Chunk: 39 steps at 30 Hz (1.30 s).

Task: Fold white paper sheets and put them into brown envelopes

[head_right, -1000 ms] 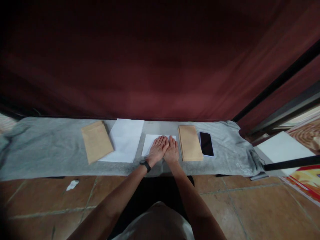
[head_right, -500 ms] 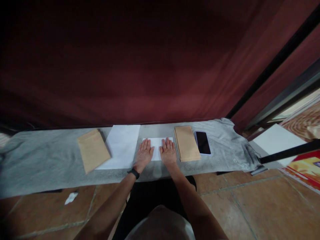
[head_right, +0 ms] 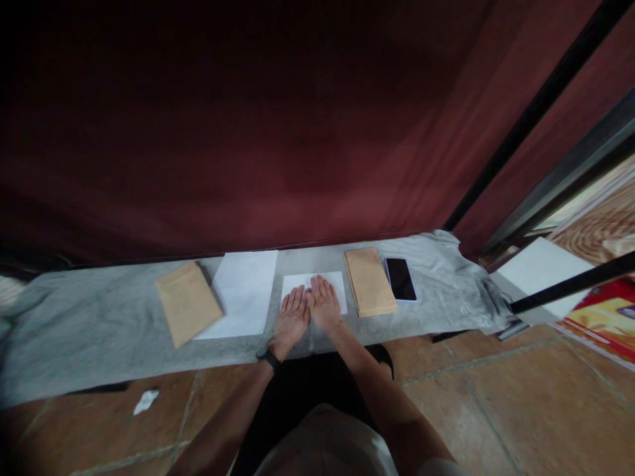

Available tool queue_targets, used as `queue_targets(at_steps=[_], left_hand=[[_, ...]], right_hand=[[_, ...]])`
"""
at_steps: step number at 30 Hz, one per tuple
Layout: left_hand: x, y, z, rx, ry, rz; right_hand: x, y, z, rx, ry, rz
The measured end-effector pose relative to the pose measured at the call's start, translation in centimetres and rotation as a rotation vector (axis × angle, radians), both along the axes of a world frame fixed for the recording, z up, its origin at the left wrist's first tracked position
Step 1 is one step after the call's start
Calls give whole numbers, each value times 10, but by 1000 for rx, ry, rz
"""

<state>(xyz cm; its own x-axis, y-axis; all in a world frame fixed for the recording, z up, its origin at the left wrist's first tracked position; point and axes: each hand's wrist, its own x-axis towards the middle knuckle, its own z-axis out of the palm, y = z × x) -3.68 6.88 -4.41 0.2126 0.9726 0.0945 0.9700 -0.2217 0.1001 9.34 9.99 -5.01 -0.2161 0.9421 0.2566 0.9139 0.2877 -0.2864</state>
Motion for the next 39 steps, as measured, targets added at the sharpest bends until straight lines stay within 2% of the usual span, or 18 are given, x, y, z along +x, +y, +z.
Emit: queue_targets(at_steps=[2,4,11,15,20,24,27,30,32,35,39], left_hand=[[0,-1,1,-16,18,-13],[-1,-1,1,-25,25,-18],[0,-2,5,-21,-23,11],[1,-2,4,-14,-50,33],[1,-3,0,10,-48,154],[11,1,0,56,-49,241],[29,10,3,78,-89,147],[49,22,7,18,-119,11],[57,30,7,-22,-113,-22],[58,39,6,-47,-93,-16],[40,46,3,-5,-71,11]], right_hand=[[-9,-7,-2,-15,3,73],[-12,-12,-5,-17,4,85],[18,-24,-14,67,-56,9],[29,-39,-19,153,-66,-77],[36,-60,-24,217,-53,-124],[37,-66,-21,216,-71,-128],[36,-67,-18,205,-87,-129],[36,-66,-18,198,-102,-125],[36,-66,-18,199,-100,-129],[35,-65,-20,198,-87,-143],[35,-64,-21,182,-77,-151]])
